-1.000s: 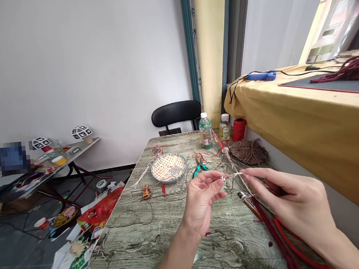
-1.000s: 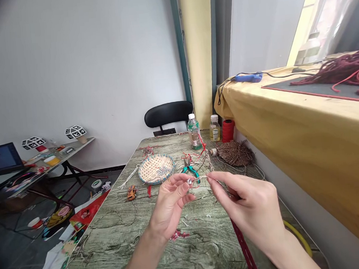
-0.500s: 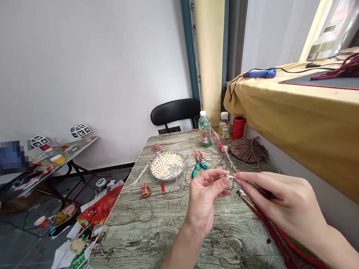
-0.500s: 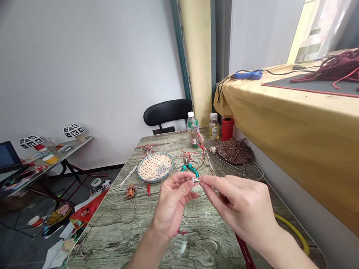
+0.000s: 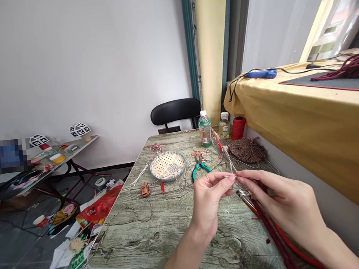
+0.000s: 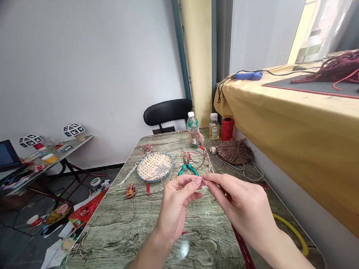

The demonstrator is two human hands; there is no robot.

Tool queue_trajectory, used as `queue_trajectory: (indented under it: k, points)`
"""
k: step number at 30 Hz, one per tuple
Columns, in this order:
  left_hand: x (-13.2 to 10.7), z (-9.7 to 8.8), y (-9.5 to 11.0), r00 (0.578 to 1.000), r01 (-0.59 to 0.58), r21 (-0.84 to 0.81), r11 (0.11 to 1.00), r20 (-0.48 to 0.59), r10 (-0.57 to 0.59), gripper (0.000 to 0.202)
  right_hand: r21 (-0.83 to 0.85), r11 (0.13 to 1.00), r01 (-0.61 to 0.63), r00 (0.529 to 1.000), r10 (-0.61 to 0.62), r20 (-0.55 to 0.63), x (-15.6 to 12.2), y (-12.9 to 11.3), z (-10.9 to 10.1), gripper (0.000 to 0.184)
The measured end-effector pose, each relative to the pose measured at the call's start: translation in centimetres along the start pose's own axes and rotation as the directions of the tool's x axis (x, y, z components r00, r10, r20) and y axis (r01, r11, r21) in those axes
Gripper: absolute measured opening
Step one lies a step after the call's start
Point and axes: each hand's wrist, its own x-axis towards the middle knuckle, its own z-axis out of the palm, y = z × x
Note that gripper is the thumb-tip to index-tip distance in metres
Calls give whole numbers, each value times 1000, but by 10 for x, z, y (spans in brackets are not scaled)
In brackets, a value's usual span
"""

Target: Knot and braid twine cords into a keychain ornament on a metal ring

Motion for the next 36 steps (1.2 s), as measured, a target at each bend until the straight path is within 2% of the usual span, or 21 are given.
queue_trajectory:
  k: [3, 6, 8, 11, 14, 17, 20, 22, 23, 24, 26, 27, 28, 29, 31, 33, 36]
  points:
    - [-3, 0, -3, 998, -54, 53, 997, -13, 54, 6, 172, 952, -255, 967, 253, 30, -1, 2, 1, 11]
    - [-7, -1, -9, 990, -139, 130, 982, -9, 142, 3, 425, 761, -491, 865, 483, 134, 0, 2, 3, 14]
    - [-10, -1, -14, 982, -188, 165, 968, -2, 191, 2, 550, 605, -576, 794, 572, 203, 1, 2, 5, 18]
    - [-16, -2, -19, 961, -273, 183, 944, 7, 276, 4, 654, 398, -644, 712, 625, 321, 2, 4, 7, 22]
    - [-22, -2, -22, 933, -352, 265, 898, 16, 361, 7, 687, 284, -669, 674, 622, 399, 1, 8, 6, 21]
    - [-27, 0, -26, 892, -428, 441, 789, 65, 447, 10, 706, 161, -690, 635, 601, 484, -1, 9, 2, 18]
    - [-32, 2, -34, 815, -549, 518, 656, 158, 558, 12, 694, 31, -719, 580, 576, 575, -4, 8, -2, 18]
    - [-35, 0, -40, 771, -613, 500, 612, 209, 601, 13, 678, 22, -735, 567, 567, 597, -9, 8, -4, 17]
    - [-36, -3, -43, 767, -624, 490, 608, 238, 595, 14, 673, 34, -739, 570, 564, 597, -12, 9, -6, 18]
    - [-38, -8, -46, 781, -615, 492, 616, 276, 560, 15, 667, 52, -743, 571, 568, 592, -15, 11, -7, 18]
    - [-38, -22, -49, 858, -513, 571, 641, 318, 404, 15, 646, 107, -756, 570, 595, 568, -22, 16, -11, 18]
    - [-36, -32, -50, 899, -437, 633, 639, 303, 315, 14, 629, 139, -765, 565, 614, 551, -26, 19, -14, 19]
    - [-34, -42, -51, 941, -337, 701, 629, 244, 233, 14, 610, 166, -775, 558, 633, 537, -29, 22, -17, 21]
    - [-29, -52, -52, 965, -261, 740, 619, 178, 195, 14, 592, 189, -783, 552, 648, 524, -31, 24, -20, 23]
    - [-17, -71, -52, 980, -171, 769, 617, 66, 188, 15, 574, 221, -788, 548, 676, 492, -34, 29, -26, 28]
    - [-4, -81, -52, 977, -126, 767, 629, -13, 212, 12, 575, 240, -782, 548, 705, 451, -35, 31, -30, 31]
    - [11, -77, -52, 971, -103, 727, 679, -74, 225, 9, 610, 237, -756, 544, 746, 383, -31, 33, -31, 32]
